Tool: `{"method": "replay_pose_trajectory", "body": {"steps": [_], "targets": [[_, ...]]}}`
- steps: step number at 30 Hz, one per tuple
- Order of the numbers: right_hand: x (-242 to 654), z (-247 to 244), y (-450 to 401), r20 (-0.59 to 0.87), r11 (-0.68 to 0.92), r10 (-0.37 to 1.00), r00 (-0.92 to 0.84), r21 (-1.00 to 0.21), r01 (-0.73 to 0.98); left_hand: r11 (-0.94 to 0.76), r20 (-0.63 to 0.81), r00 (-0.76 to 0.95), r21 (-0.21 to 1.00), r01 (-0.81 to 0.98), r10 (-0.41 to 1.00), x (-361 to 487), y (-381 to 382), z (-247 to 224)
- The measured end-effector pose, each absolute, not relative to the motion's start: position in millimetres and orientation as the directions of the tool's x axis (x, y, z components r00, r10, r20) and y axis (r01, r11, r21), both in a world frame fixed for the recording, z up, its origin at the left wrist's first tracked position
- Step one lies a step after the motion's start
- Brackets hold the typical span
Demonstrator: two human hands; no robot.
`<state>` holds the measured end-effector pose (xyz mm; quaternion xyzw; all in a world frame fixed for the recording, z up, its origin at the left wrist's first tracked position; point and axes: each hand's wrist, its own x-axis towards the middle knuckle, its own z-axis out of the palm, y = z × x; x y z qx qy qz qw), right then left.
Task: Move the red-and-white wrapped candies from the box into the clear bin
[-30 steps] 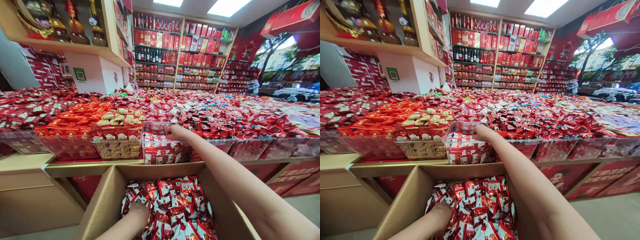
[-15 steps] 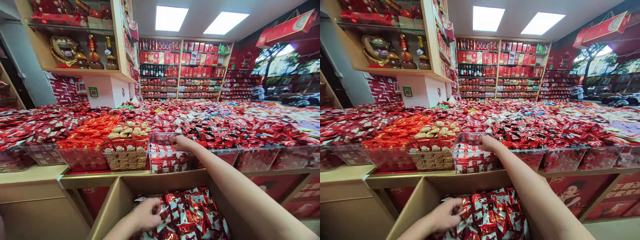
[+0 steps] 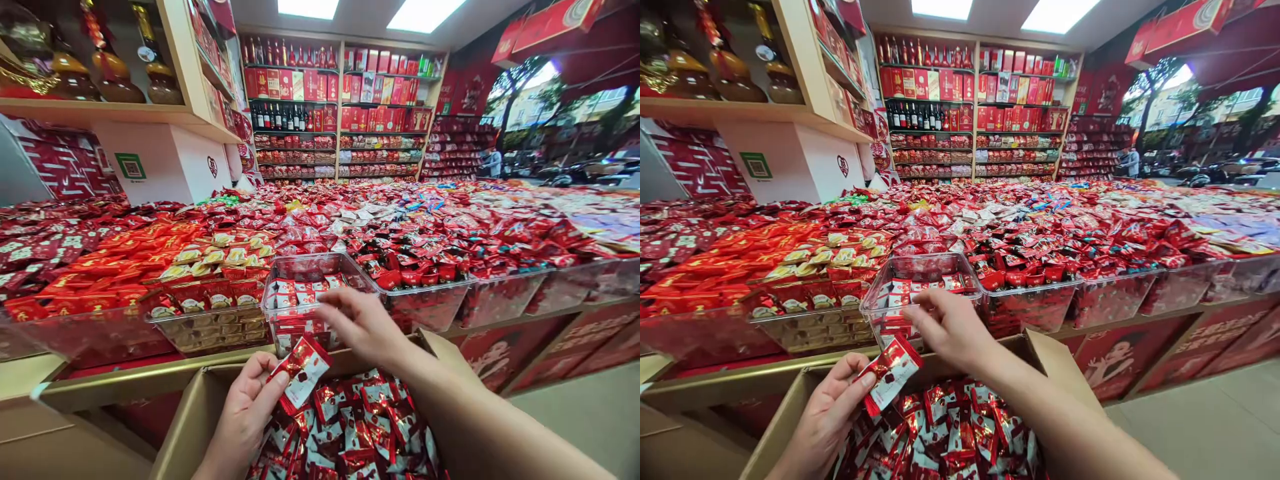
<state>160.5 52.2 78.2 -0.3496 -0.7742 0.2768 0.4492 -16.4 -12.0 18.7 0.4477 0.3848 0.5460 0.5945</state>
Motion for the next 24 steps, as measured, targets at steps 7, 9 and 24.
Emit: {"method": "replay_pose_trajectory", "body": {"steps": [7,9,24], "targets": [[154.2,43.2,25.1,0.165,0.257,0.857,-0.488,-0.958,0.129,0.009,0.000,0.042,0.973,-0.229,0.999,-5.6,-18.0,20.3],[152.7,40.2,28.9,0.156,0.202,0.884,-0.441,-0.978,0.059,0.051,-0.054,-0.001,0.956,-0.288,0.999,-2.8,-21.1,23.1],[155.4,50.6,16.6,0.502,0.736,0.567,-0.653,-0.665,0.128,0.103,-0.084,0.073,0.945,-0.312,0.994,-19.2,-18.0,33.4]]}}
